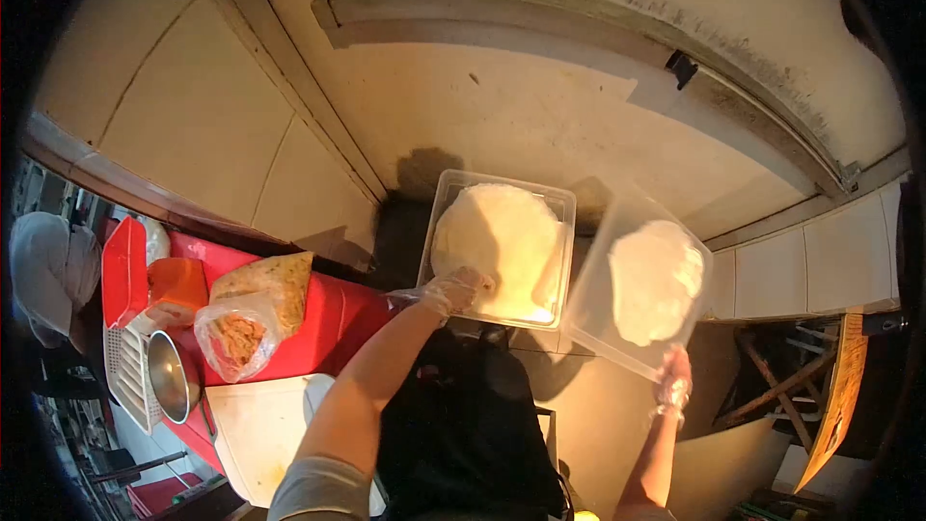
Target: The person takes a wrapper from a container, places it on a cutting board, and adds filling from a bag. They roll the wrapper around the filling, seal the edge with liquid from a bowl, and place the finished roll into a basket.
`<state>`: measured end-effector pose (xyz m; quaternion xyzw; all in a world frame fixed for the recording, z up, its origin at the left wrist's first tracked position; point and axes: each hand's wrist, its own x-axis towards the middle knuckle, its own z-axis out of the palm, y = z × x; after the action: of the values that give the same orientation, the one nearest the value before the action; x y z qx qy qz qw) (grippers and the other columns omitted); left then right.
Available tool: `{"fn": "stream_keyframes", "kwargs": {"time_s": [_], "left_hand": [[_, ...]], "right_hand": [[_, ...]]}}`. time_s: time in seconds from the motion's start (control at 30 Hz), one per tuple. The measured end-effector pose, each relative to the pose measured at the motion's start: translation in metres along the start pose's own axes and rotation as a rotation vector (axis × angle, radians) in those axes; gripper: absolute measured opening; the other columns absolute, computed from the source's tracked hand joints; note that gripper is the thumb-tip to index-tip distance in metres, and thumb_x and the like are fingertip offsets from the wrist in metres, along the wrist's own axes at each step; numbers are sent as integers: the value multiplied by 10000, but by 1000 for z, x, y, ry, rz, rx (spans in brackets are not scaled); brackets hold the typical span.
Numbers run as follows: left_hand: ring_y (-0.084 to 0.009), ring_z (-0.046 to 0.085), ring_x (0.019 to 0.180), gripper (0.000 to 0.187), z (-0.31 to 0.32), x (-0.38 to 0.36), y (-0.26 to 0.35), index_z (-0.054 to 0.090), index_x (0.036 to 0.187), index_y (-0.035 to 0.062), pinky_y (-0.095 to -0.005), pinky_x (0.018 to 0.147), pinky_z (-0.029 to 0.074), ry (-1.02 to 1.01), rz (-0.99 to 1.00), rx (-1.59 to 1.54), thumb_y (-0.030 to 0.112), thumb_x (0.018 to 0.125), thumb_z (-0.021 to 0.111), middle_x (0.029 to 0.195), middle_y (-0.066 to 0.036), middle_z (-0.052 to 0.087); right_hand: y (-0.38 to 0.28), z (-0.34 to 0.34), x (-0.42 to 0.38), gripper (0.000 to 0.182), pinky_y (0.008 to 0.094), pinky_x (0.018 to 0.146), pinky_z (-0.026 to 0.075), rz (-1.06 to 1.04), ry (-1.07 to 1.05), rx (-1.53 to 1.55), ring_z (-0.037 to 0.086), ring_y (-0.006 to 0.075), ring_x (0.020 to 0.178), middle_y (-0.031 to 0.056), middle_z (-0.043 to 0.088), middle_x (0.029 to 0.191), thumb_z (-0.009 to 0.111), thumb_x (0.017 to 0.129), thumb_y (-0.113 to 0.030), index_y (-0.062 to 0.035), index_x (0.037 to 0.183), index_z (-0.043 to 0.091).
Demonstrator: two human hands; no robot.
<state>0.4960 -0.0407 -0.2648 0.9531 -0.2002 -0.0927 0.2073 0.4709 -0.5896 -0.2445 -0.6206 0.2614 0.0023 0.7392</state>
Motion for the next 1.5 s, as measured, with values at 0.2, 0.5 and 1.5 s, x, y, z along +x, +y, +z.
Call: {"fn": "stream_keyframes", "kwargs": {"time_s": [0.2, 0.5, 1.5], "left_hand": [[-265, 629, 1123, 426, -53, 31, 42, 551, 1355, 87, -381, 939, 520, -254, -193, 88, 202, 948, 497, 1225, -140, 637], [-283, 402, 1405, 681, -4, 25, 24, 383, 1519, 138, -419, 1180, 327, -107, -59, 83, 340, 909, 611, 1549, -74, 414], [-345, 625, 1061, 368, 28, 34, 40, 636, 1086, 43, -447, 915, 503, -59, -167, -61, 285, 817, 706, 1100, -166, 635]], "right_hand": [[-1, -67, -23, 303, 279, 715, 495, -19, -7, 62, 599, 112, 793, -25, 645, 902, 639, 972, -378, -110, 1111, 670], [30, -25, -35, 224, 270, 643, 481, 140, 32, -13, 582, 113, 713, -27, 622, 823, 655, 971, -331, -119, 1041, 670], [33, -9, -44, 202, 249, 616, 455, 109, 57, -27, 569, 96, 686, -38, 608, 797, 633, 980, -324, -126, 1000, 666]]}}
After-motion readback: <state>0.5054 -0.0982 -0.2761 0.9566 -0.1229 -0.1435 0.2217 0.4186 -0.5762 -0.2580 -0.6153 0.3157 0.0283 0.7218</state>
